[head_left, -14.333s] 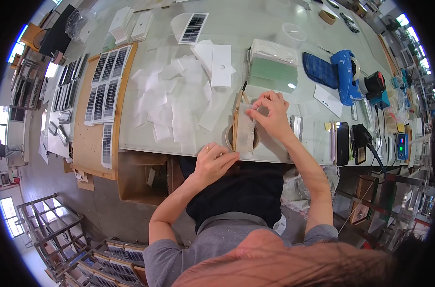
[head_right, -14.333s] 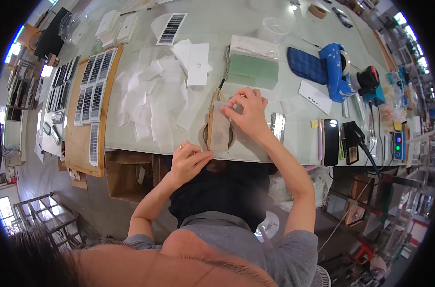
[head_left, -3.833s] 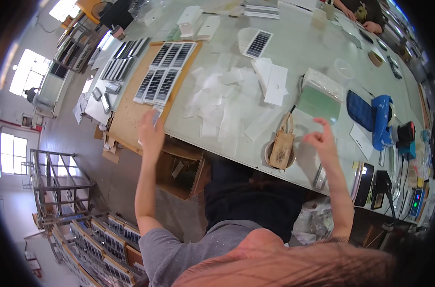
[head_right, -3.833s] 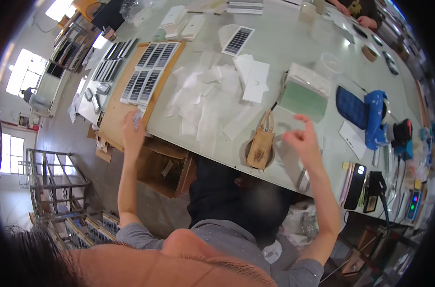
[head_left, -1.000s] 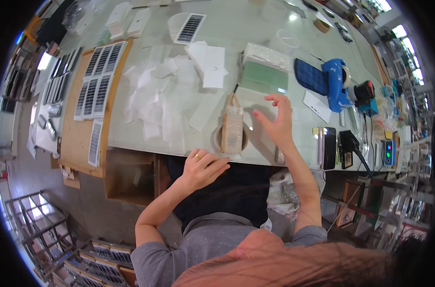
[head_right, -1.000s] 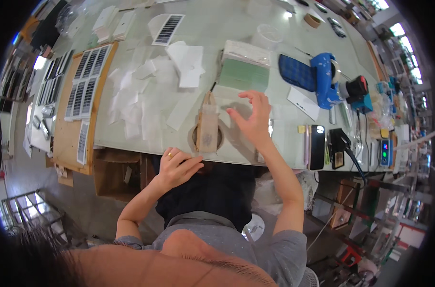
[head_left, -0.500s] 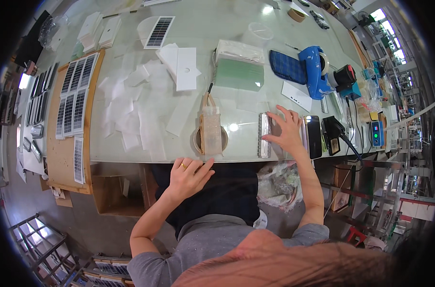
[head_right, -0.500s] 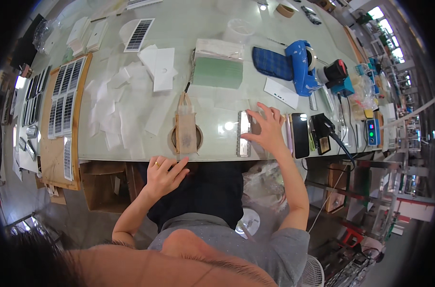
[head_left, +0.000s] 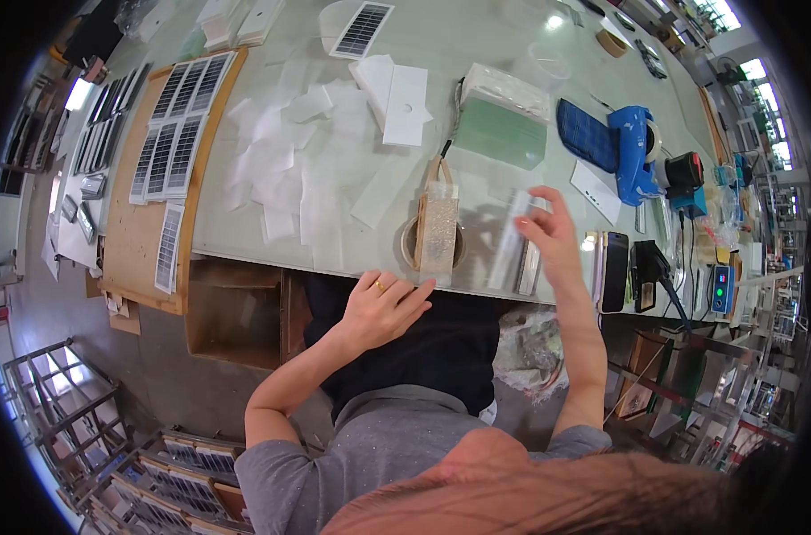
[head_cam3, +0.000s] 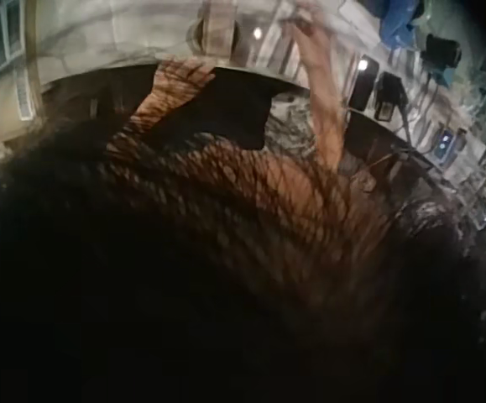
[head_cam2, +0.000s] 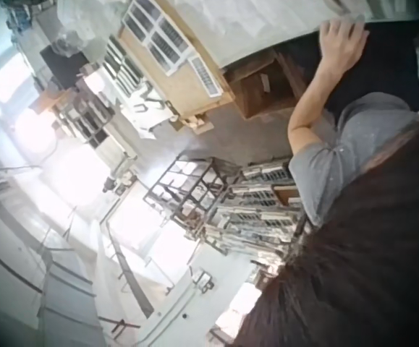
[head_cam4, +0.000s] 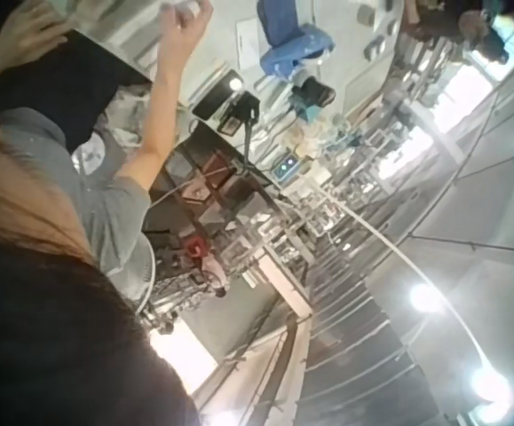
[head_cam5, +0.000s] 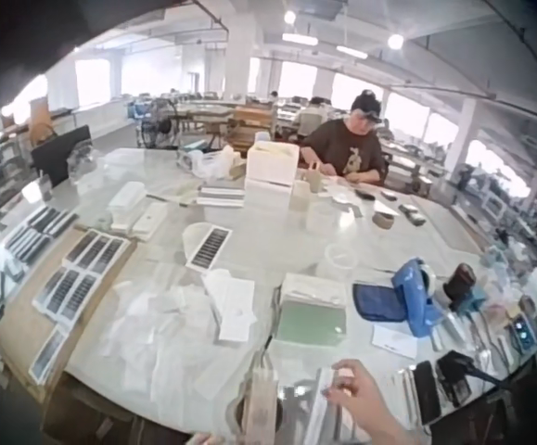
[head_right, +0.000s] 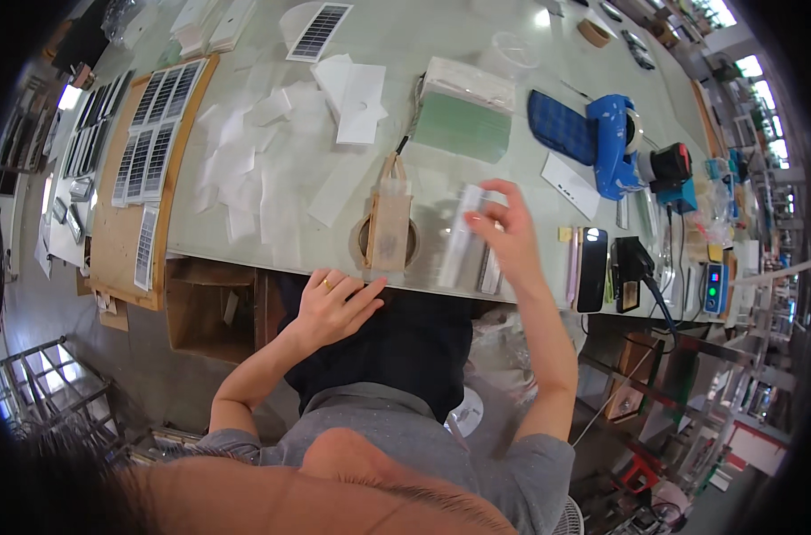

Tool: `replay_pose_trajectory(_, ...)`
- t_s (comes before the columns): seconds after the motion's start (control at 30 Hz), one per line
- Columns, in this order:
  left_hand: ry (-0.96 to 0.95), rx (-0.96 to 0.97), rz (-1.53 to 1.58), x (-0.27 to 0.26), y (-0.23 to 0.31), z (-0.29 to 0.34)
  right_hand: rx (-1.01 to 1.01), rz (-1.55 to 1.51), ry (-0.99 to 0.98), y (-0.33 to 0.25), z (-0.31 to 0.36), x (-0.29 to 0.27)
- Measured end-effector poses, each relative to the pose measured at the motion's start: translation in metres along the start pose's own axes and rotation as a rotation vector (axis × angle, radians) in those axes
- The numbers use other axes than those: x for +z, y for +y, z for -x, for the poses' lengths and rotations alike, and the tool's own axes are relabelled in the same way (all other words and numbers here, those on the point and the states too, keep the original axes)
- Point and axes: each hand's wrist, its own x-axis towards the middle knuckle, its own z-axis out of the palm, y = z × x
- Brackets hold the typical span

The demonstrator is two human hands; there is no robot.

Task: The person assembles small solar panels by layering film sheets, solar cell strips, and backing covers into a fixture by hand, then placing each assembled panel onto a board.

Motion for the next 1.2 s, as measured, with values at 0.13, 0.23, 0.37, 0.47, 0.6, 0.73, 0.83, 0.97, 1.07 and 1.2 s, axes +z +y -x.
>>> replay_pose_trajectory(0.13, -0.013, -0.023, -0.006, -0.001, 0.001, 0.002, 0.035, -0.007, -0.128, 0.006, -0.026, 0.057)
replay_pose_trajectory(0.23, -0.001, -0.031, 0.015, 0.000, 0.002, 0.000, 0.069, 0.039, -0.200, 0.009, -0.036, 0.071)
replay_pose_trajectory(0.37, -0.006, -0.032, 0.013, 0.000, 0.002, 0.001, 0.029, 0.077, -0.182, 0.019, -0.038, 0.075)
replay_pose_trajectory(0.47, 0.003, -0.027, 0.005, 0.000, 0.001, 0.003, 0.013, 0.055, -0.166, 0.022, -0.037, 0.075)
replay_pose_trajectory(0.6, 0.005, -0.011, 0.003, 0.000, -0.001, 0.004, -0.008, 0.144, -0.157, 0.020, -0.035, 0.076)
replay_pose_trajectory(0.73, -0.001, -0.004, -0.001, 0.000, -0.002, 0.003, -0.023, 0.182, -0.156, 0.020, -0.035, 0.075)
replay_pose_trajectory(0.83, -0.003, -0.001, -0.011, 0.000, -0.002, 0.004, -0.025, 0.189, -0.157, 0.020, -0.035, 0.075)
replay_pose_trajectory(0.97, -0.005, 0.004, -0.012, 0.000, -0.002, 0.004, -0.026, 0.162, -0.151, 0.022, -0.033, 0.074)
replay_pose_trajectory(1.07, -0.018, 0.010, -0.022, -0.001, -0.002, 0.005, -0.036, 0.178, -0.154, 0.022, -0.033, 0.074)
replay_pose_trajectory(1.2, -0.022, 0.034, -0.041, 0.000, -0.004, 0.006, -0.042, 0.228, -0.141, 0.020, -0.032, 0.074)
